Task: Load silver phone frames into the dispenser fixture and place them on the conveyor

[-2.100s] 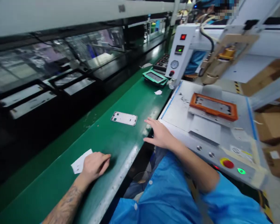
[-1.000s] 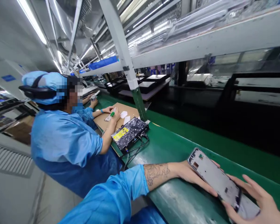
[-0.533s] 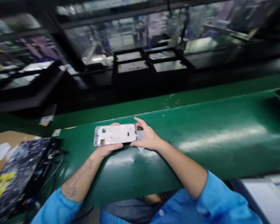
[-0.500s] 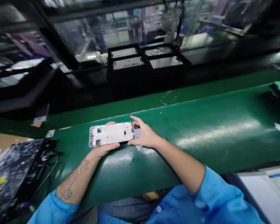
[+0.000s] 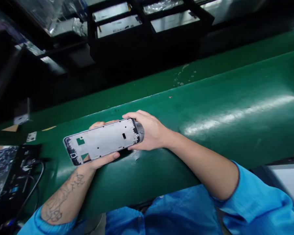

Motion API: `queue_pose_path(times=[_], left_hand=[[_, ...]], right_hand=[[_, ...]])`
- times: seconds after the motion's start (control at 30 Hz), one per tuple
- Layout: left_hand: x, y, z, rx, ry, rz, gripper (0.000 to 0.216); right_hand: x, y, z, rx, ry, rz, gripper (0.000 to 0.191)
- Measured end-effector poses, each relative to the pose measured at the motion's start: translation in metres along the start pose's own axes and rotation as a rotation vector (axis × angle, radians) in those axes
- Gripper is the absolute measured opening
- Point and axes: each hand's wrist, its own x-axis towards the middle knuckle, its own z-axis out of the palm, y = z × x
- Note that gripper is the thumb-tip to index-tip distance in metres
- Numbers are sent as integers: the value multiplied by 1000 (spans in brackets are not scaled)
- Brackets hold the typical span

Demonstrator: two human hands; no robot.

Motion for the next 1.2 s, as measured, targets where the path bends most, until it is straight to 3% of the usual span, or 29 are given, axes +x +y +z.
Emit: queue_pose_path(times=[0.47,0.93,1.2], left_hand=[[2,3,7,85,2,116,85],[6,-1,10,-14,55,158,90],[7,-1,7,70,54,159,91]], right_hand=[[0,-3,-1,-14,-8,-56,74],[-1,-2,-3,-5,-49,4,90],[-2,0,-1,4,-53,-9,93]])
